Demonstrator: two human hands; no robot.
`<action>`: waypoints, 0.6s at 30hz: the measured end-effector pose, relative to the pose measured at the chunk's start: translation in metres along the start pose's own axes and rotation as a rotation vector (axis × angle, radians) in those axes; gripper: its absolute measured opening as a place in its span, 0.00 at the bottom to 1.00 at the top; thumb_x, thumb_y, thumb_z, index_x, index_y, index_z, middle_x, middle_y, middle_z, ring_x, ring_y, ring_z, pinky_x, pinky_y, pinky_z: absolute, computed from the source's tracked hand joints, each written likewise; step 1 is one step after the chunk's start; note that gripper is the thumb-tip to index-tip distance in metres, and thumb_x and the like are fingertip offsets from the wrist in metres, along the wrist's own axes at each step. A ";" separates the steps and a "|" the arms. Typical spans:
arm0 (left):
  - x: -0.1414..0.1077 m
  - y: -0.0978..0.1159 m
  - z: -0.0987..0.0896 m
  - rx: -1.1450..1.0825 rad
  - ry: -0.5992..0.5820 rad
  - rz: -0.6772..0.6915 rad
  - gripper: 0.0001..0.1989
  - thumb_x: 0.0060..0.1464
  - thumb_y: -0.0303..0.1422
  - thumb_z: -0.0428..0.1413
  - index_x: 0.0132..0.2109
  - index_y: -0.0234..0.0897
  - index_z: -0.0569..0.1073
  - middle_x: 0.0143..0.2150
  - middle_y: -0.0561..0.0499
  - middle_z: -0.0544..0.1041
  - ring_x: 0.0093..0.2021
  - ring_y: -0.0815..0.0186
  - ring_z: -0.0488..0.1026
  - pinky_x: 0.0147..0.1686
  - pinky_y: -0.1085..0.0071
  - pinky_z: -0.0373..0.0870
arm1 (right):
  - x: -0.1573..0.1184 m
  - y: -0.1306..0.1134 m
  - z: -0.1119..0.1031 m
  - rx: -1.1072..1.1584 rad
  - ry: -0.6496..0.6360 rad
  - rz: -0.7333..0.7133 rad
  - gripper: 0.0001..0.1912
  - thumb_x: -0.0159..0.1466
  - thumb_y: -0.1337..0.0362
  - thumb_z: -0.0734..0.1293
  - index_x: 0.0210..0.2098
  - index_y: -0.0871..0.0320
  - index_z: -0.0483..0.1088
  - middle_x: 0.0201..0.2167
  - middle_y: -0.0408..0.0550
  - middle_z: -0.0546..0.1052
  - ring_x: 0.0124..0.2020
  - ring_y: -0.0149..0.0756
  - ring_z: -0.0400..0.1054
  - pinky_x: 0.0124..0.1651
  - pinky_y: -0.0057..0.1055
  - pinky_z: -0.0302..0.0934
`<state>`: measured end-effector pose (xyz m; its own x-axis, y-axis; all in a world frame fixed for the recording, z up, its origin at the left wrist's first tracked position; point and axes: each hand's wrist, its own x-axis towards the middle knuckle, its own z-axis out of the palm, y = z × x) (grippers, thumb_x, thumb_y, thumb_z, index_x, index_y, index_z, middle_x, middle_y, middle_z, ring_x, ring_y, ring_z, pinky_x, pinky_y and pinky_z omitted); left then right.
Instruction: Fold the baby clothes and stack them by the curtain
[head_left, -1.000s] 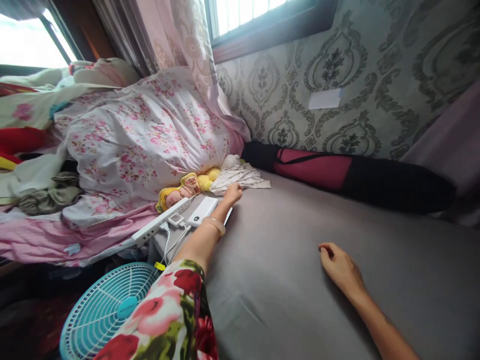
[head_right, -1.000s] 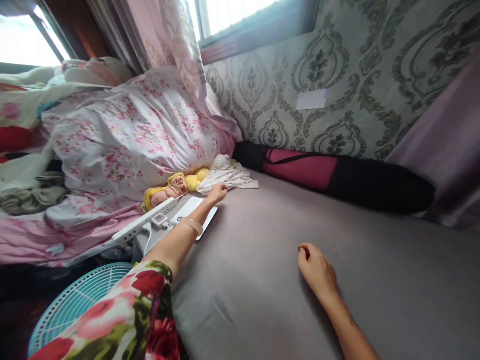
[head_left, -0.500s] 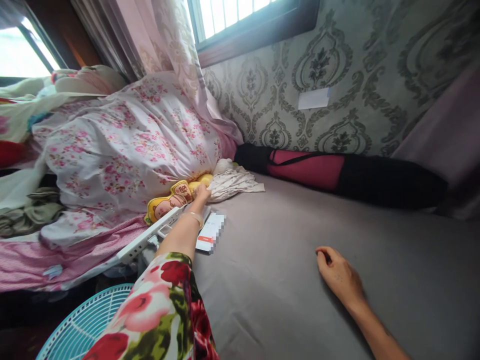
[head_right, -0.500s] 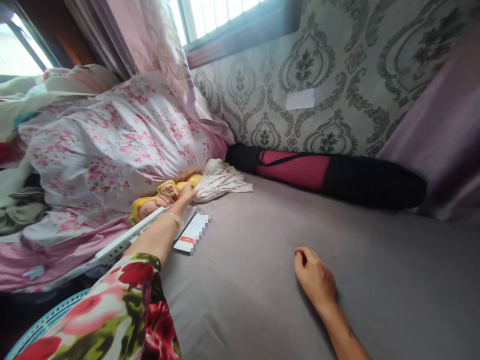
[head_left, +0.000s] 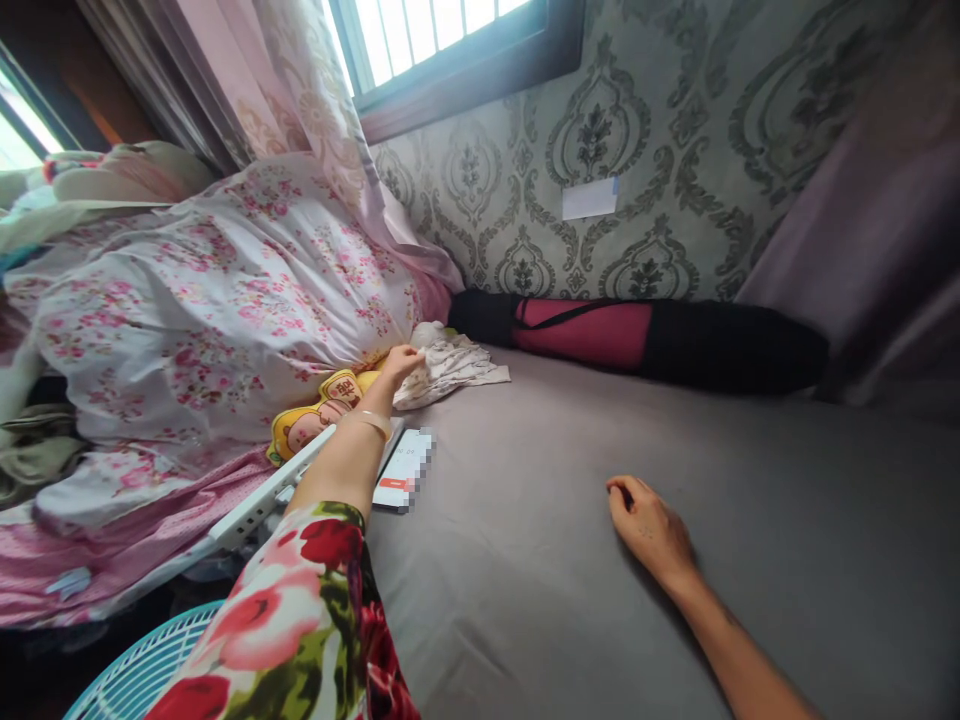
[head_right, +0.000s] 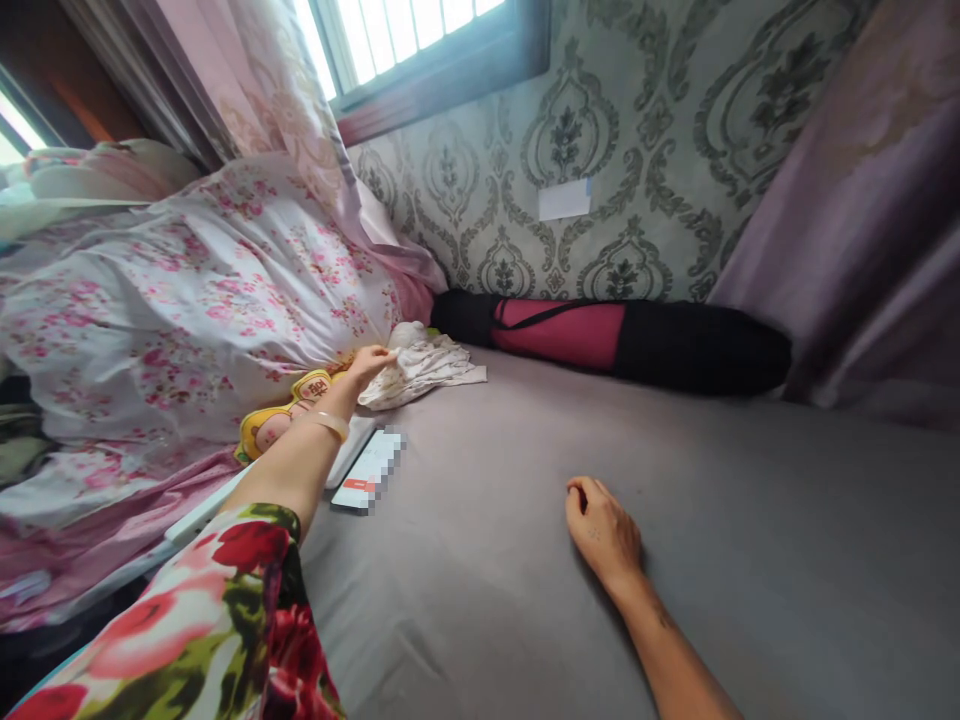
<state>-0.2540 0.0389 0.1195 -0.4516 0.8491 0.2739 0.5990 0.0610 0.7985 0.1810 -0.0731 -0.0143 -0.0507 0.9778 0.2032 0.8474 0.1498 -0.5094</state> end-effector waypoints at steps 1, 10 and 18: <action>0.004 0.011 0.002 -0.031 -0.002 0.011 0.13 0.44 0.38 0.61 0.30 0.31 0.73 0.24 0.51 0.73 0.32 0.66 0.70 0.35 0.70 0.65 | 0.000 0.000 0.000 0.001 -0.001 -0.003 0.15 0.65 0.60 0.55 0.40 0.53 0.72 0.42 0.46 0.78 0.37 0.39 0.71 0.36 0.32 0.58; -0.008 0.113 0.046 -0.639 -0.053 0.205 0.09 0.51 0.35 0.60 0.35 0.35 0.71 0.33 0.52 0.75 0.34 0.71 0.69 0.40 0.74 0.65 | 0.000 0.005 0.001 0.042 0.006 -0.033 0.16 0.65 0.60 0.55 0.40 0.53 0.72 0.41 0.47 0.78 0.37 0.38 0.72 0.36 0.31 0.58; -0.109 0.162 0.112 -1.110 -0.314 0.236 0.15 0.47 0.39 0.64 0.38 0.36 0.72 0.36 0.54 0.73 0.35 0.72 0.70 0.37 0.75 0.67 | 0.001 0.002 -0.004 0.270 0.016 -0.042 0.16 0.63 0.56 0.57 0.40 0.56 0.72 0.39 0.50 0.79 0.37 0.40 0.73 0.43 0.36 0.64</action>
<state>-0.0335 0.0153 0.1593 -0.1314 0.8796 0.4573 -0.3277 -0.4739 0.8173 0.1849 -0.0727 -0.0114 -0.0726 0.9679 0.2407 0.6729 0.2257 -0.7044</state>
